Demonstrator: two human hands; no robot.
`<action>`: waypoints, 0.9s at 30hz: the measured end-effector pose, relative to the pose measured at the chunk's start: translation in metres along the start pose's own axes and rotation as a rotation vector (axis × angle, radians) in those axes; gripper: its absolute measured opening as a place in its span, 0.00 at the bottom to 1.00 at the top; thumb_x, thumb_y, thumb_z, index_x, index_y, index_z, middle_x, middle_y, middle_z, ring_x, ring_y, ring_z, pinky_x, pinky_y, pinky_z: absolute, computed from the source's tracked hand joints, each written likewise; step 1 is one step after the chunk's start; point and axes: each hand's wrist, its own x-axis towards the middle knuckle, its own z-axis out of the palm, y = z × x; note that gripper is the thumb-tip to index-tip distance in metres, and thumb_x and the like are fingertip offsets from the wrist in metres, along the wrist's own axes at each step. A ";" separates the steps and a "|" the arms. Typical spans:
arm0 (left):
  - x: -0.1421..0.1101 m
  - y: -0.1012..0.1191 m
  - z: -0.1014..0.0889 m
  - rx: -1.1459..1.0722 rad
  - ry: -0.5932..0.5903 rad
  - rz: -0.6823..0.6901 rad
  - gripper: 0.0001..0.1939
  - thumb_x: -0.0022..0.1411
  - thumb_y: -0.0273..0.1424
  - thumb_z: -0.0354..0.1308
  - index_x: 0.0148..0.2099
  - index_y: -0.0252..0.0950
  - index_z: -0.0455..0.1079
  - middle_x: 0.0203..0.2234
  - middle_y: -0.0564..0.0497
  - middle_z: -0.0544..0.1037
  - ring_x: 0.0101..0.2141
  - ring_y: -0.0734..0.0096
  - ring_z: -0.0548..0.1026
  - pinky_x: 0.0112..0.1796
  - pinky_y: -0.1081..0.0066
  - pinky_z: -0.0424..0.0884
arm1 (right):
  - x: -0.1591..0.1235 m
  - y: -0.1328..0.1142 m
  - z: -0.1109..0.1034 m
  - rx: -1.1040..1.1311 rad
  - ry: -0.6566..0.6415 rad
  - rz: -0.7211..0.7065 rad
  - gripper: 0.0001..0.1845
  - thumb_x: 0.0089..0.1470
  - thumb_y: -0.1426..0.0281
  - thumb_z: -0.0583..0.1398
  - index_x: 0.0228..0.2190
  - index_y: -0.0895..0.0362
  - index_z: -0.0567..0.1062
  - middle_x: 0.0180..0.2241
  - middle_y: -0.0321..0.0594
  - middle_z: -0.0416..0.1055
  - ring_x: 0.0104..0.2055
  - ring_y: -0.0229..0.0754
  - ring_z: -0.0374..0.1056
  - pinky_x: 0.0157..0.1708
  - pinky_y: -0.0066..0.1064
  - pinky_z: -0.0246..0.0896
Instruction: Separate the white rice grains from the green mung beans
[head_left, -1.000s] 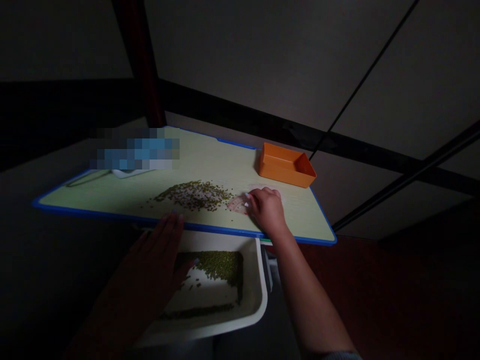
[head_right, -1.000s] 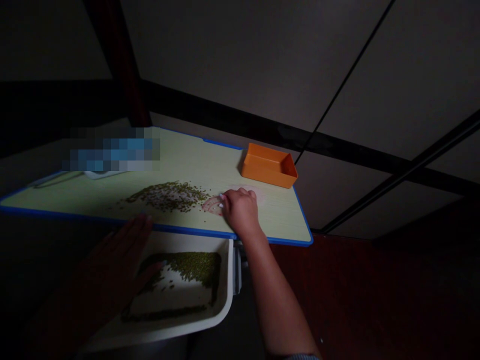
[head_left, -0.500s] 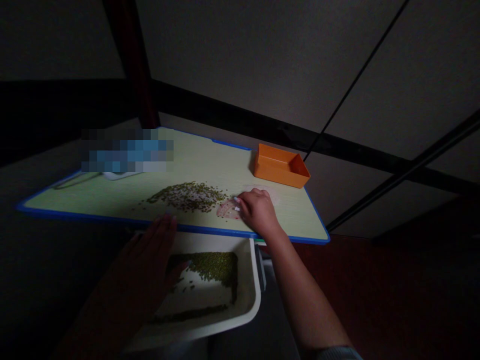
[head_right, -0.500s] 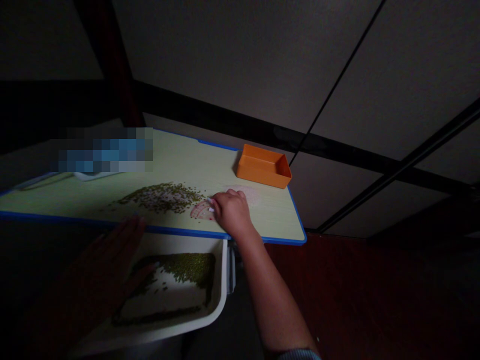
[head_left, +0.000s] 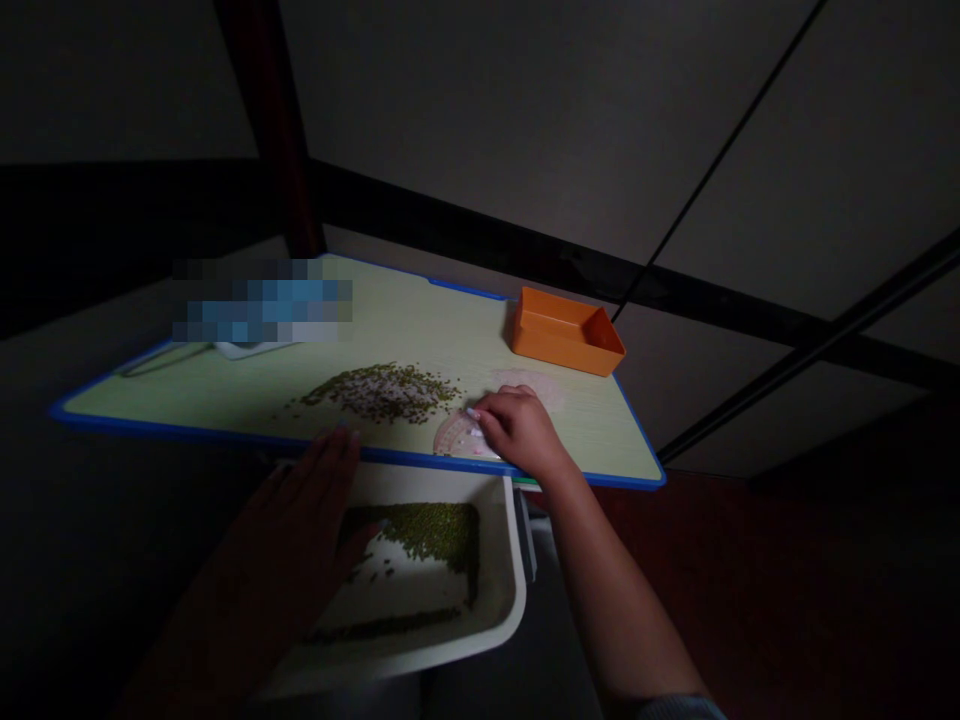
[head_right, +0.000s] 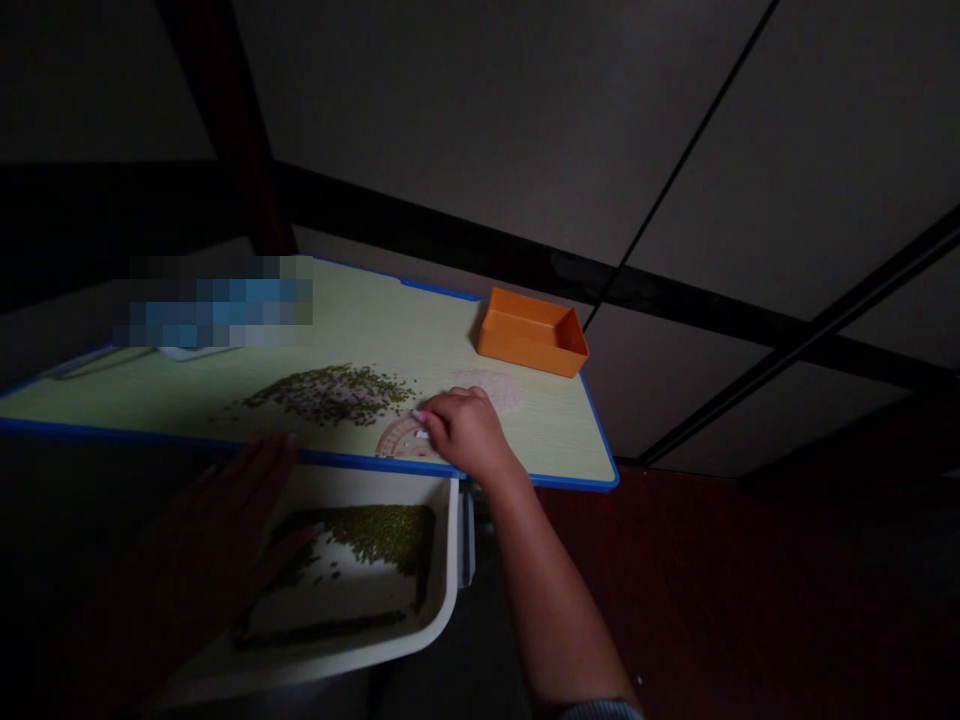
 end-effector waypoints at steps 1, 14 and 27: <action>0.000 0.000 0.000 0.000 -0.001 0.004 0.41 0.63 0.45 0.41 0.70 0.33 0.30 0.65 0.34 0.61 0.64 0.49 0.61 0.57 0.49 0.64 | 0.000 0.000 0.000 0.011 -0.002 -0.004 0.10 0.61 0.70 0.56 0.32 0.57 0.77 0.29 0.38 0.75 0.34 0.40 0.66 0.42 0.32 0.52; 0.000 -0.001 0.001 0.001 -0.011 -0.003 0.40 0.63 0.46 0.40 0.70 0.32 0.33 0.66 0.34 0.59 0.64 0.49 0.60 0.57 0.47 0.64 | -0.002 0.002 0.002 0.210 0.036 0.056 0.12 0.60 0.69 0.56 0.27 0.56 0.76 0.24 0.35 0.72 0.29 0.37 0.66 0.36 0.28 0.57; -0.001 -0.002 0.001 -0.017 0.041 0.011 0.42 0.62 0.45 0.44 0.70 0.36 0.29 0.64 0.37 0.62 0.62 0.50 0.64 0.54 0.48 0.68 | -0.005 0.017 0.006 0.137 0.446 0.389 0.12 0.61 0.66 0.54 0.28 0.55 0.73 0.29 0.39 0.74 0.34 0.41 0.68 0.35 0.30 0.58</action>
